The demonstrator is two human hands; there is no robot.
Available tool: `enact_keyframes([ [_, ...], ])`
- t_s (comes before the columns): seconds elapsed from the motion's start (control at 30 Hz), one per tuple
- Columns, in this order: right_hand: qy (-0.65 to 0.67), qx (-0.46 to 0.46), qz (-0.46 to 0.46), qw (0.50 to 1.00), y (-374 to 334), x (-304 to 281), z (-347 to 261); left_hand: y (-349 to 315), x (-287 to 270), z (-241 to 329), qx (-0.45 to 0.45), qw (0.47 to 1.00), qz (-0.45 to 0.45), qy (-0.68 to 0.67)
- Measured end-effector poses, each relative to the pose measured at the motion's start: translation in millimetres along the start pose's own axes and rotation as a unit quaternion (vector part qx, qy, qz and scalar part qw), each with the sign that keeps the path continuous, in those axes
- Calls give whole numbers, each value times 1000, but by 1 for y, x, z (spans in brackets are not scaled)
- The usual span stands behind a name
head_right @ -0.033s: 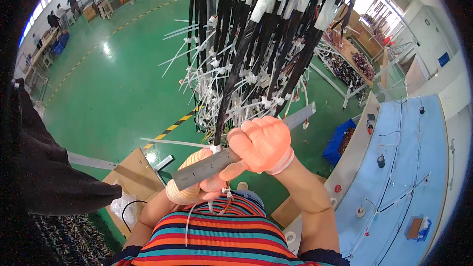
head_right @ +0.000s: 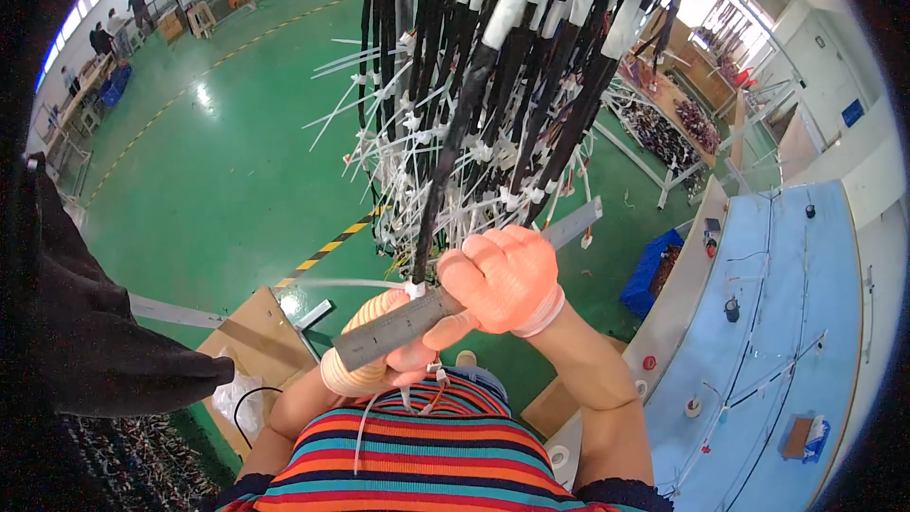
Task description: The person is using a ruler to measure and position white cable ties on a large bundle of black wires in a factory setting.
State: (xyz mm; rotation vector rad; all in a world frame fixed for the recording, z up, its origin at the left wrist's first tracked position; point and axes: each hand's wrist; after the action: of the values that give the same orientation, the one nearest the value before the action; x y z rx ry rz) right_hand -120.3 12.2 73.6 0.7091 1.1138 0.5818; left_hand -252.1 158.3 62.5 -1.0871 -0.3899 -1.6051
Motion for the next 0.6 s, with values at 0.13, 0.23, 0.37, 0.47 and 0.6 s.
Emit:
enact_keyframes([
  [0.13, 31, 27, -17, 999, -6, -6, -4, 18, -4, -13, 267, 952, 39, 145],
  [0.23, 28, 61, -55, 996, -7, -16, -18, 26, -19, -12, 312, 904, 105, 272],
  [0.37, -28, 98, -102, 990, 4, -15, -24, 39, -31, -26, 432, 749, 174, 472],
  [0.47, -83, 114, -110, 984, 8, -13, -24, 45, -32, -23, 579, 624, 134, 507],
  [0.6, -111, 110, -119, 981, 15, -20, -22, 43, -32, -23, 561, 592, 134, 564],
])
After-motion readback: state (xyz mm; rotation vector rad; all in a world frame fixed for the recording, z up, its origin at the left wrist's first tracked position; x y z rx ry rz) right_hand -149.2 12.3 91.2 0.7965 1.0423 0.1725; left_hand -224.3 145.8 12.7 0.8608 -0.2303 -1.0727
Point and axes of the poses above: each hand's wrist, its own y-axis towards the middle knuckle, its own x-axis out of the palm, z = x × y, and after that the axes turned 5 degrees about -y, right-handed
